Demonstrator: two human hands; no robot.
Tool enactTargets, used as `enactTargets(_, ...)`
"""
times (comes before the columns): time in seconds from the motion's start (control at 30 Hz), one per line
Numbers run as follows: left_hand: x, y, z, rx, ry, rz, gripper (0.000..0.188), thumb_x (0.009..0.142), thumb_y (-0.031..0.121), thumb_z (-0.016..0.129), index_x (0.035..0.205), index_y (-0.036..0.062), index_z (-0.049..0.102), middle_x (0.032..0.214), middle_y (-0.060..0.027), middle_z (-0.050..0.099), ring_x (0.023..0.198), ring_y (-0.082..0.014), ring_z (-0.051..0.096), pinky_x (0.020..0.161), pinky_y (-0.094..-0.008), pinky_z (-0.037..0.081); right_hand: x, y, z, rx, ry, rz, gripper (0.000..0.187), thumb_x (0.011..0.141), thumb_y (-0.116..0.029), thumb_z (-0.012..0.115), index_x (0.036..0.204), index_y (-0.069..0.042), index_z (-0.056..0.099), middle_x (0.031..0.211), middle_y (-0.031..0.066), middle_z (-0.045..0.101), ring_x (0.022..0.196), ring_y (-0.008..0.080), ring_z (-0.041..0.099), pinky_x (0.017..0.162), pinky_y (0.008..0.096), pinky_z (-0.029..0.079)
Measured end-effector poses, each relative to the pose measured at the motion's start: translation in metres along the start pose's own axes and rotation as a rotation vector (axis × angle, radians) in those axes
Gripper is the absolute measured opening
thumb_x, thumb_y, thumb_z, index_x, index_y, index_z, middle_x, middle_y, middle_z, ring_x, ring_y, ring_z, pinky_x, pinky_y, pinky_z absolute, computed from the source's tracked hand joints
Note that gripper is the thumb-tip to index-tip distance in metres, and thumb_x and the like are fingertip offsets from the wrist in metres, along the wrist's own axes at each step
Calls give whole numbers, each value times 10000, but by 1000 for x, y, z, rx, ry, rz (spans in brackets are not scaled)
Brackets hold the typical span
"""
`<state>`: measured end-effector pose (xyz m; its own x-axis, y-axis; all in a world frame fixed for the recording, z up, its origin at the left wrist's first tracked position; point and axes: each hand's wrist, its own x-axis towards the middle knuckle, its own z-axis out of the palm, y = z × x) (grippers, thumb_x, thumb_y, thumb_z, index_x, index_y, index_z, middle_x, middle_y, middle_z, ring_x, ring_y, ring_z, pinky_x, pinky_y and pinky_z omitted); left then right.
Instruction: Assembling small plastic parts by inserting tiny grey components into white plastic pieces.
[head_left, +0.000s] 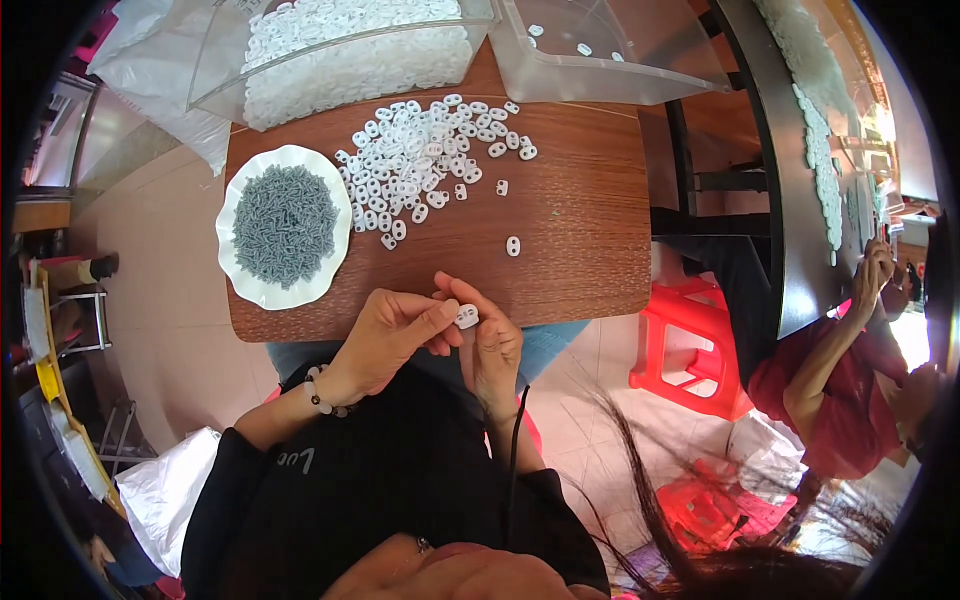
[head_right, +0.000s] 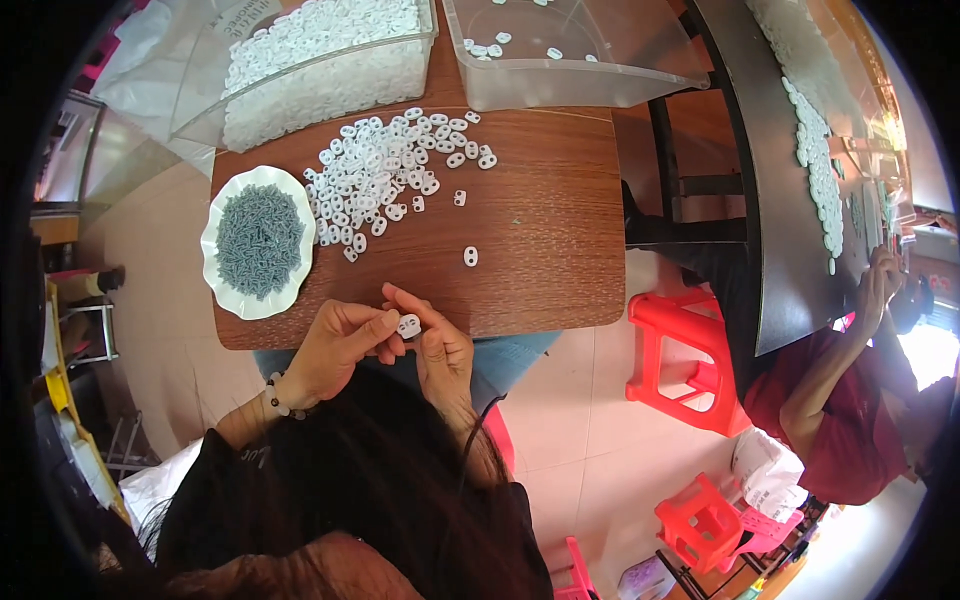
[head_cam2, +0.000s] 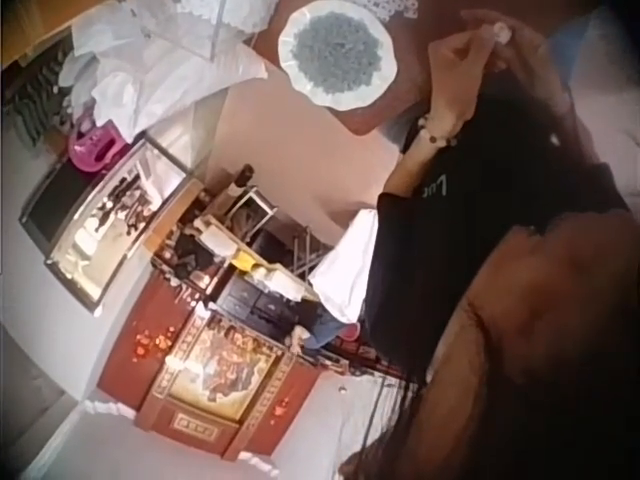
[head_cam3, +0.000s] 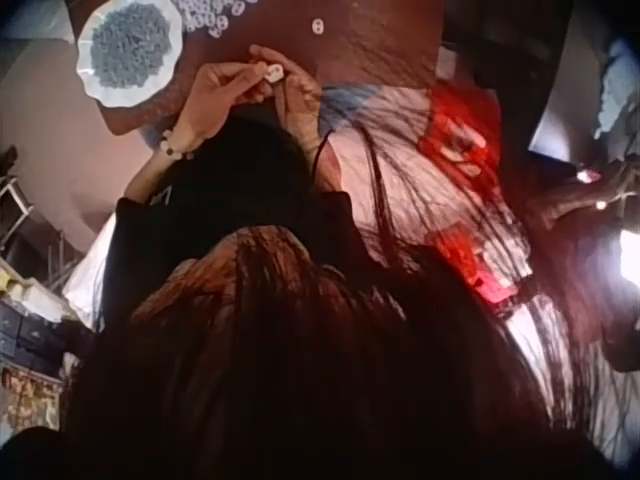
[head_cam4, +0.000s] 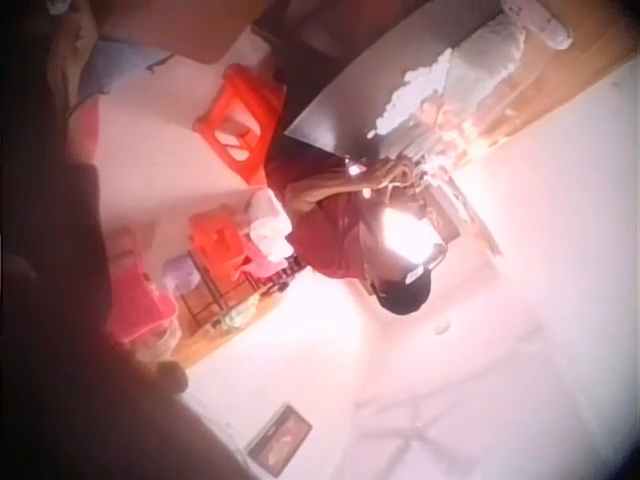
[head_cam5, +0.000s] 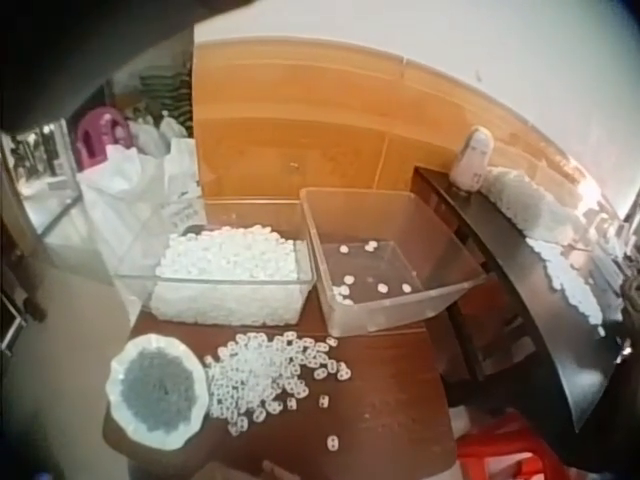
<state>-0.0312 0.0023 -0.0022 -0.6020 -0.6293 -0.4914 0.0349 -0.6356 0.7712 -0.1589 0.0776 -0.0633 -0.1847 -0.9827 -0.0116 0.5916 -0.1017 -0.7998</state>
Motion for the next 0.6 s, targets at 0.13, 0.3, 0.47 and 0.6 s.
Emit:
enactTargets(0.13,-1,-1,-1,-1,-6,4,273,933,261,599,864,20,706,738,-49,665,646,-79,584,610,-209,472,-1,0,1,17,-13,-1,563,983,-414,421,1304,46,474,1338,194,484,1162,233,511,941,340,450)
enactTargets(0.3,-2,-2,-1,-11,-27,-2,270,933,255,598,892,9,702,746,-55,664,650,-80,586,609,-211,475,-1,-3,6,-22,3,-11,537,986,-402,427,1261,50,517,1280,178,529,1078,203,541,892,309,460)
enactTargets(0.47,-4,-2,-2,17,-36,2,257,936,230,594,919,-5,697,750,-66,661,656,-84,592,609,-208,481,-1,0,1,-122,9,-30,514,984,-407,435,1183,43,582,1176,154,593,936,156,567,792,269,476)
enactTargets(0.6,-5,-1,-1,16,-43,6,249,939,211,587,935,-15,693,755,-70,659,660,-87,595,610,-206,484,-1,0,5,-101,42,-27,512,982,-414,436,1161,39,596,1124,146,612,858,130,562,731,249,478)
